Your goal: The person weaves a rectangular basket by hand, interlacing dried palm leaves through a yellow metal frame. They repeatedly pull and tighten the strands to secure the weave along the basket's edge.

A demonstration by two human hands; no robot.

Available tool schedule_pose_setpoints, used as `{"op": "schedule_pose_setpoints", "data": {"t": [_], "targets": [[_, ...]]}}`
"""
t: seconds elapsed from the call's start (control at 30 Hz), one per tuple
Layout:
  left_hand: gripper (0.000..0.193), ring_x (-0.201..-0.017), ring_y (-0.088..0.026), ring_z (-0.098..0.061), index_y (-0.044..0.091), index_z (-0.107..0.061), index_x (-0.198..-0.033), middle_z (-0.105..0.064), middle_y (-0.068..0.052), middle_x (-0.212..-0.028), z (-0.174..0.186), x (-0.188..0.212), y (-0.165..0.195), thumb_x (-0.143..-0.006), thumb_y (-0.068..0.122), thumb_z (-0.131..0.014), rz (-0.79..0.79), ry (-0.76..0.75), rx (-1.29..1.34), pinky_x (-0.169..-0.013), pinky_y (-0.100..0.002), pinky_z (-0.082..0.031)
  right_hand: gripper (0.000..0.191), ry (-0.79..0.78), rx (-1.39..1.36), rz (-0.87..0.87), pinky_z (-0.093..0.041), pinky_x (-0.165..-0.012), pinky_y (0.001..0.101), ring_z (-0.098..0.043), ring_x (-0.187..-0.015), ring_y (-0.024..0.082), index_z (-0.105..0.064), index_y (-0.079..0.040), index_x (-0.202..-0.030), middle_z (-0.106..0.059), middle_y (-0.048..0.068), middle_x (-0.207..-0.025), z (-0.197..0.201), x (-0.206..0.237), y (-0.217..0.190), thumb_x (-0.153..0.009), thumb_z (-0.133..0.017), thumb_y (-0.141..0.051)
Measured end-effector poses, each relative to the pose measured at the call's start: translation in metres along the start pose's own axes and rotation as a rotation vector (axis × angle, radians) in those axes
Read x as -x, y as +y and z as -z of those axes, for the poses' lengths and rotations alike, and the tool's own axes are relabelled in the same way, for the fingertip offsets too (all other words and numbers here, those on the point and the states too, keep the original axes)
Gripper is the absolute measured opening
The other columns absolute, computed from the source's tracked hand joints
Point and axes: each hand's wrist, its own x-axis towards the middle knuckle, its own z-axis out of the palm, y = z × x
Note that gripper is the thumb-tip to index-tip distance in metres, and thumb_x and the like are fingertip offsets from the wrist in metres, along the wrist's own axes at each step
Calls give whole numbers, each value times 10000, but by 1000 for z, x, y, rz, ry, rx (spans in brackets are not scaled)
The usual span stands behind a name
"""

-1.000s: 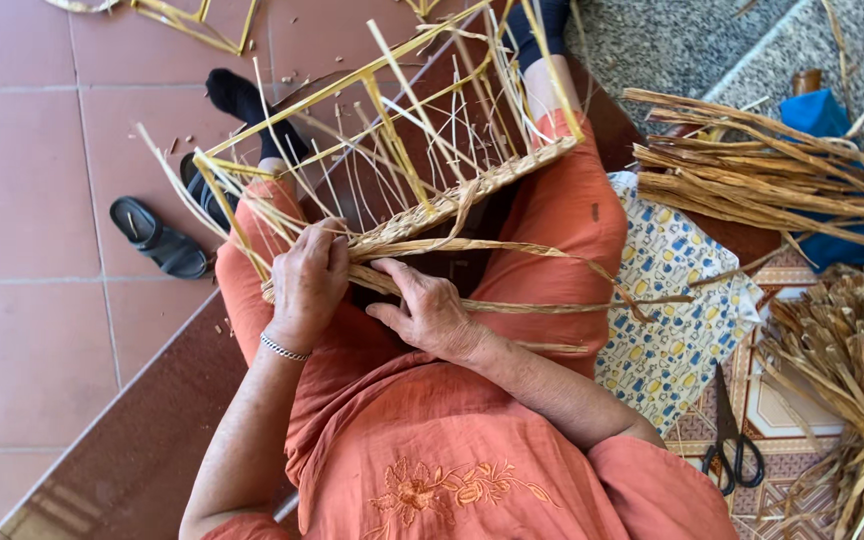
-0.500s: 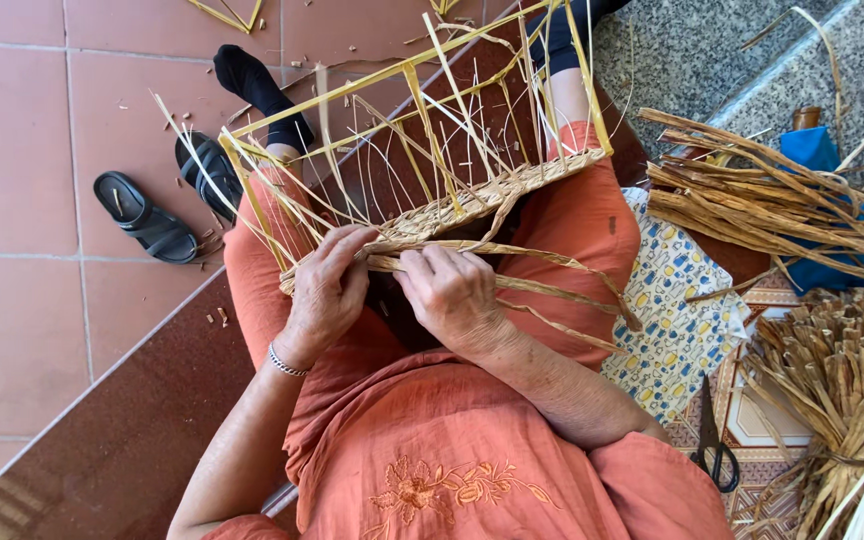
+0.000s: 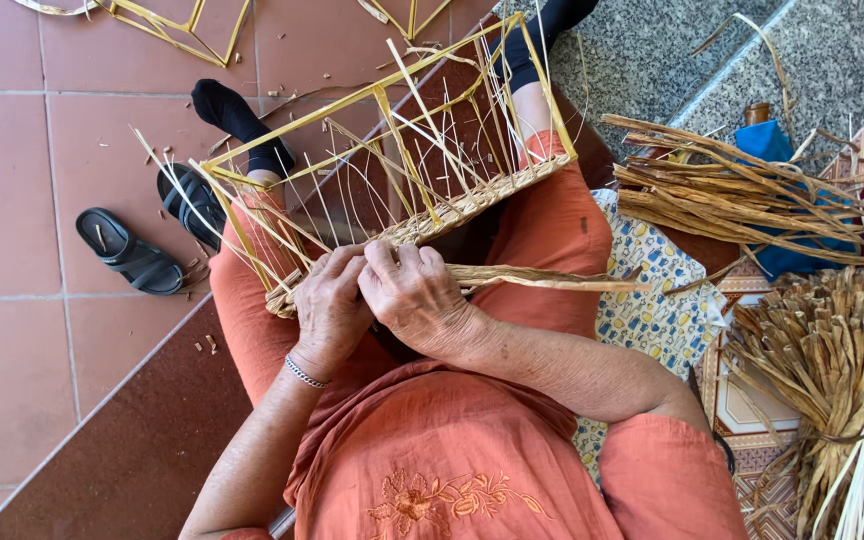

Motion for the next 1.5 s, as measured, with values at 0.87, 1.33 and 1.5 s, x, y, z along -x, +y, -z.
{"op": "schedule_pose_setpoints", "data": {"t": [0.87,1.33,1.5], "targets": [[369,-891,-209,-650,137,-607,-1255,-645,-148,-1224,2,-35,-51,-893,180,-662,-444,77,-107,-690,-326,-504,248,-368,-294,-263,-547,-639,390,-656,-828,266,-702,-74,-818,-599,100,-977,-5,-40,67,-768,-859,-260],[284,-967,-269,-637,8,-651,-1167,-592,-157,-1227,-12,-7,-54,-907,107,-710,-413,37,-70,-808,-395,-525,310,-352,-237,-147,-380,-876,456,-528,-989,266,-765,-123,-760,-629,23,-942,-20,-40,79,-734,-912,-395],[278,-1002,-283,-657,39,-617,-1142,-594,-145,-1212,-13,0,-56,-879,62,-706,-342,49,9,-857,-399,-540,278,-329,-226,-98,-368,-939,476,-530,-1006,262,-784,-144,-791,-634,16,-922,-26,-42,86,-762,-915,-388]]}}
